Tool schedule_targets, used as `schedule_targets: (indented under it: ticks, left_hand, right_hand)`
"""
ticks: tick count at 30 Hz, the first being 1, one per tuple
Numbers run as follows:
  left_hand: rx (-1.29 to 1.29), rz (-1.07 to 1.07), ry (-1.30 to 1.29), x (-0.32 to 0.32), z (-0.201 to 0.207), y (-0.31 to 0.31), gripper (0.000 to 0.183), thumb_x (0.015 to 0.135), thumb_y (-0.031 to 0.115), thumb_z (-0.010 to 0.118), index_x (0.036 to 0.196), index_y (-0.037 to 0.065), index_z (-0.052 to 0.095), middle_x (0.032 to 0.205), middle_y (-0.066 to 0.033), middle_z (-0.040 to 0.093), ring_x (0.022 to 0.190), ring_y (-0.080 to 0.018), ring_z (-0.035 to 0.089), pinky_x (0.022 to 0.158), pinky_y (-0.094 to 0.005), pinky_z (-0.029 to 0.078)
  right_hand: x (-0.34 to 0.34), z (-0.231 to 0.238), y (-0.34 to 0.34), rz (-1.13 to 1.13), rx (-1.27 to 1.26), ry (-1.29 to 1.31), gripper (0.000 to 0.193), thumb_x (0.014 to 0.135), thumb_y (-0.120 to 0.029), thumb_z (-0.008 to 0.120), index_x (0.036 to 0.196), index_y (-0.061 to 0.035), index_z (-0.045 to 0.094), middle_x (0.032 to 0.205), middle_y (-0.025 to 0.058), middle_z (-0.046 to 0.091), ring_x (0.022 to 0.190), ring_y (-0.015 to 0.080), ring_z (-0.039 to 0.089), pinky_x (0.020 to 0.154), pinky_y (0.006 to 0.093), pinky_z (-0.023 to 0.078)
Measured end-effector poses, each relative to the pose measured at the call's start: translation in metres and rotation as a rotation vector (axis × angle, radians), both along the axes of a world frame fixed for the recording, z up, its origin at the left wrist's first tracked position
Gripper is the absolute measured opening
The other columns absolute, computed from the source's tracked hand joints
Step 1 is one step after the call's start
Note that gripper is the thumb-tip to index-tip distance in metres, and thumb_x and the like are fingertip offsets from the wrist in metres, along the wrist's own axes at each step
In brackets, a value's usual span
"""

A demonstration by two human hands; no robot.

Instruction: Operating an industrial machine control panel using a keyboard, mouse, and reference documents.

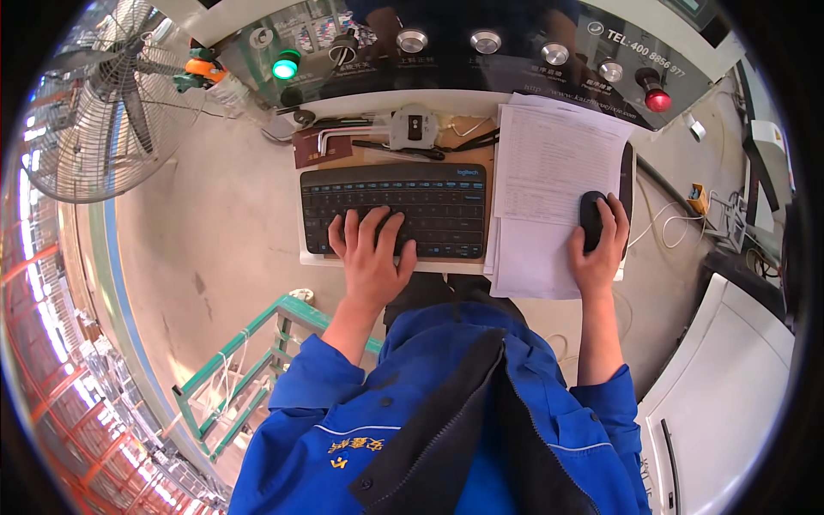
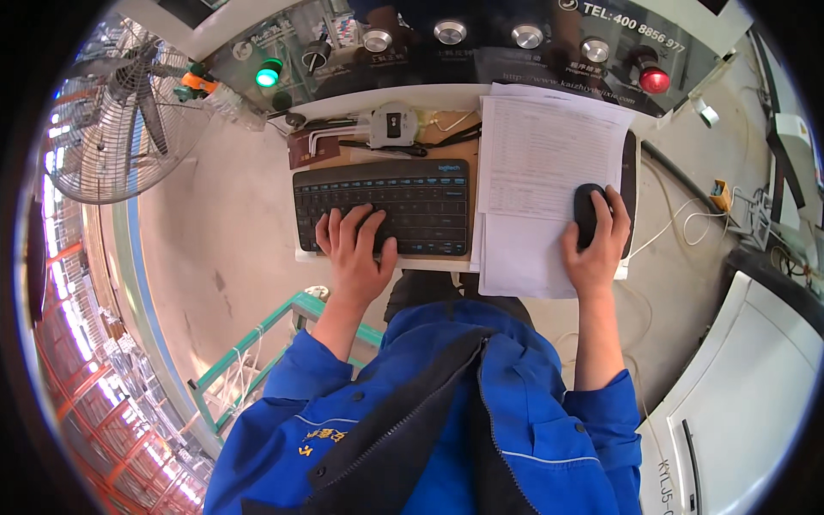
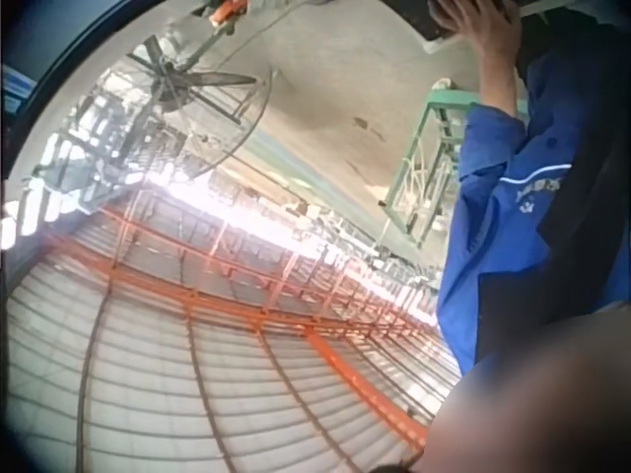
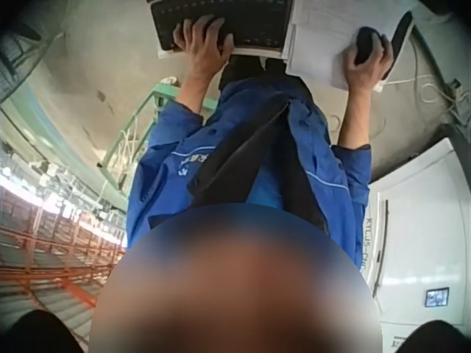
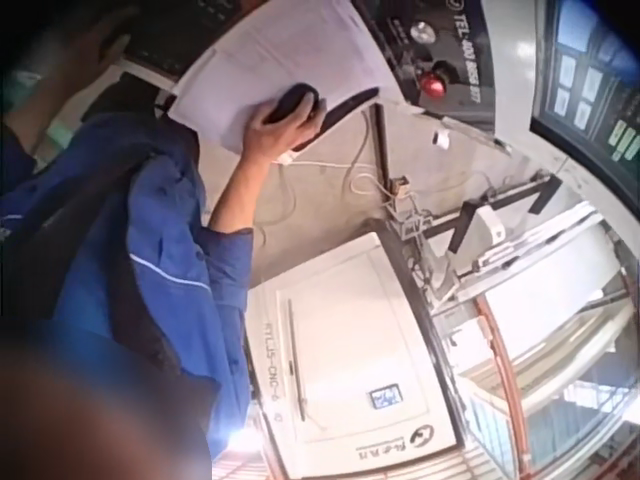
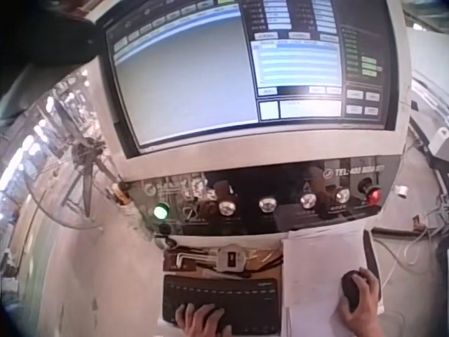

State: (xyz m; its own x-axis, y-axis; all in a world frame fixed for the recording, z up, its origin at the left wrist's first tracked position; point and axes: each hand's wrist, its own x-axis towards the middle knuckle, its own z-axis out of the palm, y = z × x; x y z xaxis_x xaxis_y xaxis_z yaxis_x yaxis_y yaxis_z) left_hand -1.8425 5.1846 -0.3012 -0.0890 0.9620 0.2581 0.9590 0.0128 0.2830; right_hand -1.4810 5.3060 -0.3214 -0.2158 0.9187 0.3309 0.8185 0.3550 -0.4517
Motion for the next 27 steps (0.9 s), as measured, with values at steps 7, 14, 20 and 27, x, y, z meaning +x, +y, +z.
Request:
schedule_targets:
  ticks: [7,14,20,27]
  left_hand:
    - [-0.013,0.056,-0.012,-0.001,-0.003,0.000,0.049,0.089,0.033,0.073,0.131,0.009,0.066,0.144,-0.0131,0.056,0.132,-0.0430,0.046,0.118,-0.0632,0.024]
    - [-0.043,0.072,0.024,-0.001,0.002,0.005,0.054,0.089,0.037,0.073,0.134,0.009,0.065,0.148,-0.0148,0.054,0.133,-0.0448,0.044,0.119,-0.0642,0.022]
    - [-0.112,0.063,0.062,0.004,0.009,0.010,0.054,0.089,0.040,0.073,0.138,0.018,0.066,0.150,-0.0179,0.047,0.135,-0.0475,0.040,0.119,-0.0653,0.022]
    - [-0.149,0.106,0.070,0.006,0.008,0.010,0.057,0.092,0.041,0.072,0.143,0.016,0.064,0.154,-0.0192,0.045,0.142,-0.0487,0.035,0.122,-0.0647,0.019]
  right_hand:
    - [0.000,0.001,0.000,-0.002,-0.011,0.000,0.059,0.086,-0.006,0.070,0.144,-0.0044,0.058,0.152,0.0230,0.052,0.141,0.0426,0.050,0.118,0.0504,0.041]
    - [0.000,0.001,-0.001,-0.014,-0.036,-0.002,0.060,0.086,-0.006,0.070,0.145,-0.0046,0.057,0.152,0.0234,0.052,0.140,0.0432,0.050,0.118,0.0508,0.041]
    - [-0.002,0.003,0.000,-0.018,-0.020,0.007,0.060,0.085,-0.005,0.070,0.144,-0.0043,0.058,0.151,0.0241,0.052,0.139,0.0437,0.051,0.118,0.0508,0.041]
    - [-0.001,0.003,0.001,-0.011,0.000,0.058,0.056,0.080,-0.006,0.073,0.136,-0.0054,0.065,0.147,0.0251,0.054,0.132,0.0441,0.055,0.112,0.0509,0.047]
